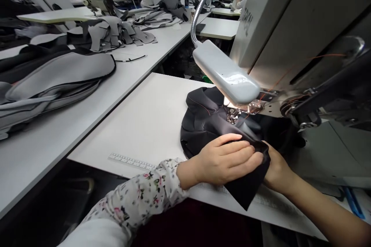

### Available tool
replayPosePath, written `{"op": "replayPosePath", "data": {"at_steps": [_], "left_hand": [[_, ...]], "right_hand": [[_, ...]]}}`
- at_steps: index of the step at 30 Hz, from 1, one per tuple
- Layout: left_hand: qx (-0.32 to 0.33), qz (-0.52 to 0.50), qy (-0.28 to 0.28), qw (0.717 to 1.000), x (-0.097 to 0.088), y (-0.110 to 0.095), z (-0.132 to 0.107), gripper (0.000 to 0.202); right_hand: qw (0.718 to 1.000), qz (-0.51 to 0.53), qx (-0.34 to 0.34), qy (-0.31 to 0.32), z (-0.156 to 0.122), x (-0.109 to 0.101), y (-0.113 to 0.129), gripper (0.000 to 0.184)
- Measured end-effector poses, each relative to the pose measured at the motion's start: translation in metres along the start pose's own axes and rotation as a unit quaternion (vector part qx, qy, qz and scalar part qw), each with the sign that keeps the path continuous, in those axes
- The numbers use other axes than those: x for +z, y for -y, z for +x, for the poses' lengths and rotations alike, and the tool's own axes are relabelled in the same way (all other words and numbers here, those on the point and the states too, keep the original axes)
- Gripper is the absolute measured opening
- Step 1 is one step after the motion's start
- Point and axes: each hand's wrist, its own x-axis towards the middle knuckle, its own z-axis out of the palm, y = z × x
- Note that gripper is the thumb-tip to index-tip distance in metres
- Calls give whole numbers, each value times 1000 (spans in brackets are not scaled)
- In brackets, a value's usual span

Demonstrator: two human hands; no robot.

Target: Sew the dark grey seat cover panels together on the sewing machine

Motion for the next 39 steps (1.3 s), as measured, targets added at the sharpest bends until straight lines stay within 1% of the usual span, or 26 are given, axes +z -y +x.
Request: {"op": "replayPosePath", "data": {"at_steps": [1,2,4,5,7,8,10,12,15,17,18,19,20,23,24,27,31,33,36,39], "left_hand": [[-7,-18,12,1000,-1,0,1,24],[-13,-42,30,999,-5,1,1,29],[-30,-108,73,991,-19,5,-4,44],[-42,-142,88,985,-28,6,-9,48],[-77,-197,91,973,-46,9,-20,51],[-93,-205,91,970,-54,9,-25,49],[-108,-174,112,972,-65,7,-32,40],[-97,-108,170,975,-72,2,-32,32],[-92,-25,266,959,-77,-4,-21,42],[-93,4,310,946,-76,-6,-11,47],[-90,15,322,942,-74,-6,-6,48],[-84,23,325,942,-72,-6,-2,48],[-77,28,320,944,-70,-4,2,47],[-52,20,291,955,-68,5,9,39],[-44,7,289,956,-69,8,11,37],[-34,-21,310,950,-74,16,14,37],[-44,22,336,941,-73,20,13,43],[-32,28,336,941,-71,22,12,43],[-13,1,329,944,-71,28,12,38],[-14,-2,320,947,-73,33,12,36]], "right_hand": [[1000,-8,3,2,-6,-6,1,28],[1000,-19,4,2,-12,-12,2,27],[999,-38,19,0,-22,-25,2,28],[998,-44,33,-3,-25,-30,3,30],[998,-31,62,6,-24,-38,6,34],[997,-11,79,13,-20,-40,10,33],[994,19,103,18,-7,-42,20,30],[996,4,90,13,6,-39,33,30],[997,-74,35,13,18,-28,48,37],[995,-98,12,-14,23,-18,54,36],[994,-104,5,-32,26,-15,55,34],[993,-109,5,-44,29,-12,55,31],[992,-115,16,-42,32,-11,55,29],[989,-127,72,7,43,-14,47,31],[989,-123,79,20,46,-17,44,32],[992,-105,59,32,52,-23,36,31],[991,-106,67,53,56,-24,38,27],[989,-112,71,60,58,-24,41,26],[988,-121,69,62,59,-24,44,28],[989,-122,65,51,57,-23,42,28]]}}
